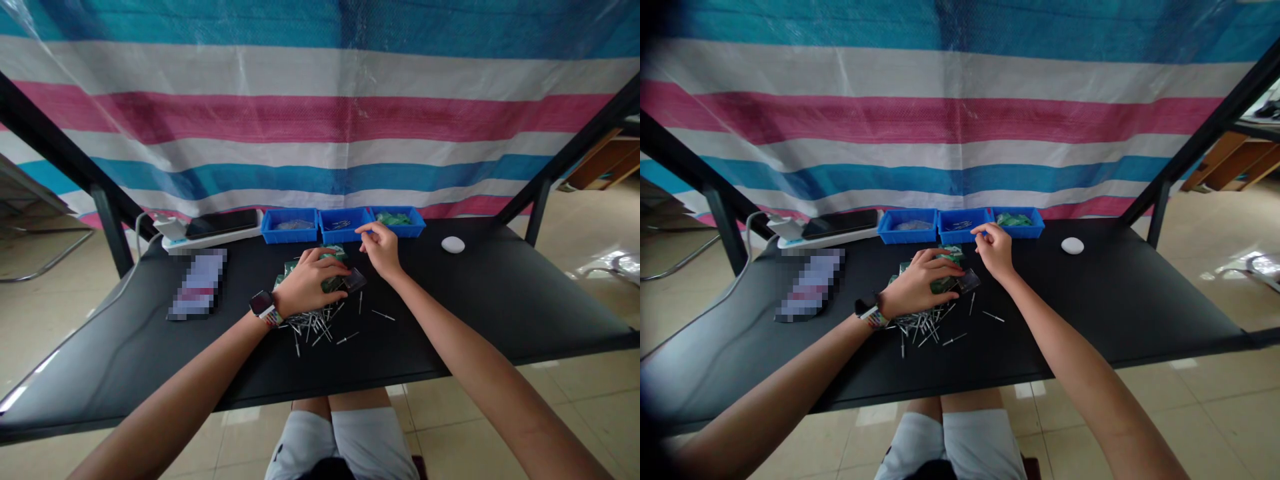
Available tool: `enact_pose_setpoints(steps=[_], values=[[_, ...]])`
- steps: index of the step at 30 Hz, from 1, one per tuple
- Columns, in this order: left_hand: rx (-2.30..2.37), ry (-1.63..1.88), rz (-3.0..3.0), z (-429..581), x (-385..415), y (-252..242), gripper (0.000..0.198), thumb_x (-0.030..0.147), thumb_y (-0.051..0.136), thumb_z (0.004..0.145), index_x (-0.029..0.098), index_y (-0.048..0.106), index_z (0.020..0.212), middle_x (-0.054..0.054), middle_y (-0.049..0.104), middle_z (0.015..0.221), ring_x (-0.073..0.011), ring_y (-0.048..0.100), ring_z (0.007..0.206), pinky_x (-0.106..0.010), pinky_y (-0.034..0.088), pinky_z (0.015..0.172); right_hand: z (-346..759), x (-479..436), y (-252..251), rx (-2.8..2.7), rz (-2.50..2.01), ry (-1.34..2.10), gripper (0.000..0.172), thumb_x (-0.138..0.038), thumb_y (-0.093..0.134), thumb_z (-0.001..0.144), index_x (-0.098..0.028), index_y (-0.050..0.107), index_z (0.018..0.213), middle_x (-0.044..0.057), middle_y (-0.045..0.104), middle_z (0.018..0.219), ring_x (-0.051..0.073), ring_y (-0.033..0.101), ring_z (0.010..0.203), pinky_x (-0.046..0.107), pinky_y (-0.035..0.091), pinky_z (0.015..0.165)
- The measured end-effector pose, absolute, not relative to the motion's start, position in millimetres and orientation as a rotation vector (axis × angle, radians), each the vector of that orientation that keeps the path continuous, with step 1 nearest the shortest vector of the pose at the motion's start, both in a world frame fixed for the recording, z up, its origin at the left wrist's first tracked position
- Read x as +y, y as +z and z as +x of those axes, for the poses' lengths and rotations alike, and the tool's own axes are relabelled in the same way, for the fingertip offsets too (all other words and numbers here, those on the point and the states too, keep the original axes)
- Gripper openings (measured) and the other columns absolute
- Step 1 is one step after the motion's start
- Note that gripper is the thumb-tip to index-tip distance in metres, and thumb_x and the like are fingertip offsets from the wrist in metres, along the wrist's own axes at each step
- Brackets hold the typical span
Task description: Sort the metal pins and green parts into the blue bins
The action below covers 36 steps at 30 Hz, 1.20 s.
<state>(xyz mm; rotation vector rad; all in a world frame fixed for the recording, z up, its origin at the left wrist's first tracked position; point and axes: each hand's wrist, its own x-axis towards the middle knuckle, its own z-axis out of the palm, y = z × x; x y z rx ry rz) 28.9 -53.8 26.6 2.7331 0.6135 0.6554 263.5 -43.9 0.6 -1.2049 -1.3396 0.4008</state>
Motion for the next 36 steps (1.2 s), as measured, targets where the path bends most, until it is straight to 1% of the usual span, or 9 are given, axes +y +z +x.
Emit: enact_pose_setpoints(steps=[2,5,10,13,18,23,26,31,36], values=[[0.623,0.625,2.775,29,-54,22,0.037,0.038,0.081,0.089,0.03,0.076,0.125,-0.005,0.076,0.13,-0.0358,0.052,0.14,-0.055,0.036,0.116,259,-47,3,-1.389,-1.208,0.406,0.017,-0.025,0.057,0.089,-0.021,0.072,0.084,0.003,0.068,0.091,0.011,0.062,0.054,0.025,0.046,0.051],[0.624,0.611,2.783,30,-54,19,0.029,0.036,0.079,0.091,0.03,0.078,0.12,-0.004,0.077,0.127,-0.0344,0.053,0.139,-0.053,0.038,0.114,253,-51,5,-1.468,-1.197,0.383,0.017,-0.023,0.057,0.09,-0.02,0.072,0.084,0.003,0.068,0.091,0.012,0.059,0.057,0.025,0.046,0.053],[0.641,0.583,2.765,33,-56,23,0.022,0.033,0.081,0.089,0.027,0.078,0.11,-0.004,0.078,0.118,-0.0333,0.056,0.132,-0.05,0.041,0.11,247,-59,7,-1.57,-1.164,0.341,0.017,-0.019,0.057,0.089,-0.021,0.072,0.083,0.003,0.067,0.086,0.015,0.057,0.062,0.028,0.046,0.057],[0.658,0.59,2.735,34,-58,24,0.024,0.03,0.083,0.086,0.026,0.077,0.109,-0.006,0.077,0.114,-0.0331,0.059,0.127,-0.049,0.044,0.107,243,-62,7,-1.587,-1.192,0.383,0.017,-0.018,0.057,0.09,-0.022,0.073,0.084,0.004,0.068,0.089,0.016,0.059,0.065,0.029,0.048,0.06],[0.635,0.599,2.723,36,-59,23,0.018,0.026,0.08,0.089,0.027,0.075,0.106,-0.005,0.075,0.112,-0.0315,0.061,0.121,-0.047,0.045,0.103,242,-63,10,-1.626,-1.232,0.419,0.017,-0.019,0.058,0.091,-0.022,0.073,0.084,0.004,0.069,0.091,0.016,0.059,0.066,0.03,0.049,0.064],[0.668,0.601,2.723,35,-57,22,0.018,0.03,0.08,0.089,0.025,0.074,0.105,-0.006,0.076,0.109,-0.0311,0.062,0.117,-0.046,0.044,0.1,256,-71,20,-1.871,-1.389,0.514,0.005,-0.02,0.07,0.084,-0.022,0.074,0.086,0.0,0.069,0.077,0.015,0.058,0.062,0.026,0.041,0.059],[0.69,0.594,2.737,35,-57,21,0.017,0.031,0.08,0.09,0.024,0.074,0.103,-0.006,0.075,0.108,-0.0314,0.062,0.117,-0.046,0.044,0.1,266,-80,21,-1.965,-1.523,0.616,0.014,-0.019,0.077,0.079,-0.024,0.075,0.092,-0.002,0.071,0.069,0.016,0.062,0.061,0.026,0.039,0.058],[0.704,0.616,2.742,35,-58,22,0.018,0.031,0.08,0.09,0.023,0.072,0.104,-0.007,0.075,0.11,-0.0312,0.061,0.117,-0.046,0.043,0.099,270,-83,19,-1.873,-1.409,0.889,0.034,-0.011,0.075,0.071,-0.02,0.076,0.104,-0.002,0.074,0.073,0.015,0.067,0.064,0.025,0.045,0.061],[0.759,0.657,2.698,34,-57,22,0.014,0.036,0.072,0.096,0.022,0.071,0.094,-0.009,0.073,0.107,-0.0307,0.06,0.111,-0.045,0.045,0.096,270,-76,26,-1.49,-1.25,1.083,0.036,-0.021,0.078,0.071,-0.017,0.076,0.107,-0.002,0.069,0.071,0.014,0.064,0.06,0.026,0.05,0.057]])
